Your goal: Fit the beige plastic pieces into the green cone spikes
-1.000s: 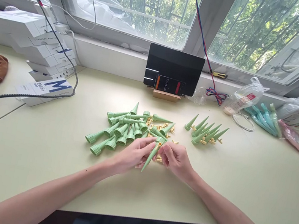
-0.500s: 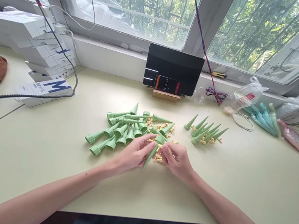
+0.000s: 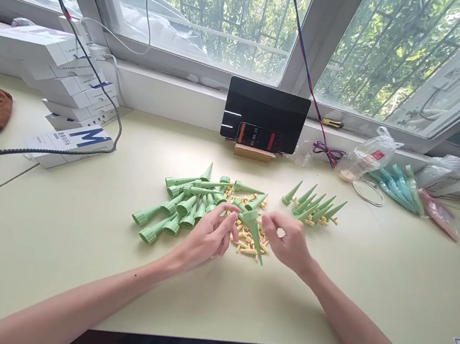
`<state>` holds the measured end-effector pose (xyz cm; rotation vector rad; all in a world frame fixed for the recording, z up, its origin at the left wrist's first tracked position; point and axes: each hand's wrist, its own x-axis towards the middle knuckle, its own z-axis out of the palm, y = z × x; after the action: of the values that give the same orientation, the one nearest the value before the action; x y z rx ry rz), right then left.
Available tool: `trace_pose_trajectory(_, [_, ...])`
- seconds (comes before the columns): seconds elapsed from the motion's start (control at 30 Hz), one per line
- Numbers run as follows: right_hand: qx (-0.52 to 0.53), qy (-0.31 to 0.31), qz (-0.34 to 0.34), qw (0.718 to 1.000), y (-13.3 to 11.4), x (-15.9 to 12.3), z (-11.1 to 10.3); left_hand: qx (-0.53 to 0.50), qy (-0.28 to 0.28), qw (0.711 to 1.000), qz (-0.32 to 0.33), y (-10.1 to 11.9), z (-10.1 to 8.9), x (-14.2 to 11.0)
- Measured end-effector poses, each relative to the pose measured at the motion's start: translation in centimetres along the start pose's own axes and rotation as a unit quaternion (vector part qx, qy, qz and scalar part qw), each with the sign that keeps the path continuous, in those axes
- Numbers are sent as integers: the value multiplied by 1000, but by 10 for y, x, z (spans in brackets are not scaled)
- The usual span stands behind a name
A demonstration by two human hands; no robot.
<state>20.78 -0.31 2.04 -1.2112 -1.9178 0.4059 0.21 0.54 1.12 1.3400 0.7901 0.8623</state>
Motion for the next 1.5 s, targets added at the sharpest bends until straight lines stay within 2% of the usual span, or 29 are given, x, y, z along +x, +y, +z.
trace_pose_trajectory(0.1, [-63,6,-2,998,2,8,-25,1,0,1000,3,-2,1,-1])
trace_pose_trajectory(0.17, [-83,-11,34,996,5,11,-38,16,-2,1000,3,-3,1,-2])
trace_pose_trajectory(0.27, [-58,1,111,992,11,10,-45,58,-14,998,5,-4,1,-3])
trace_pose_trajectory(0.37, [56,-28,205,977,16,4,-38,103,-27,994,11,-3,1,-4])
trace_pose_trajectory(0.43, [157,-65,250,953,14,1,-28,125,-32,991,17,-3,2,-5])
trace_pose_trajectory(0.57, [269,-132,295,907,2,2,-6,144,-43,988,19,-3,2,-6])
trace_pose_trajectory(0.67, [287,-160,280,902,-4,6,6,137,-38,990,19,-6,2,-6])
trace_pose_trajectory(0.77, [253,-164,244,922,-2,10,10,118,-25,993,21,-9,1,-5])
trace_pose_trajectory(0.87, [160,-122,206,958,1,12,5,101,-18,995,19,-9,2,-4])
trace_pose_trajectory(0.97, [117,-60,177,976,-2,14,-4,94,-8,995,16,-7,2,-4])
trace_pose_trajectory(1.03, [124,-50,151,979,-8,15,-10,95,-8,995,16,-6,2,-4])
trace_pose_trajectory(1.23, [100,-87,81,988,-24,13,-14,145,-19,989,24,-5,1,-4])
trace_pose_trajectory(1.5, [107,-85,69,988,-27,11,-14,257,-26,964,66,-6,1,-4])
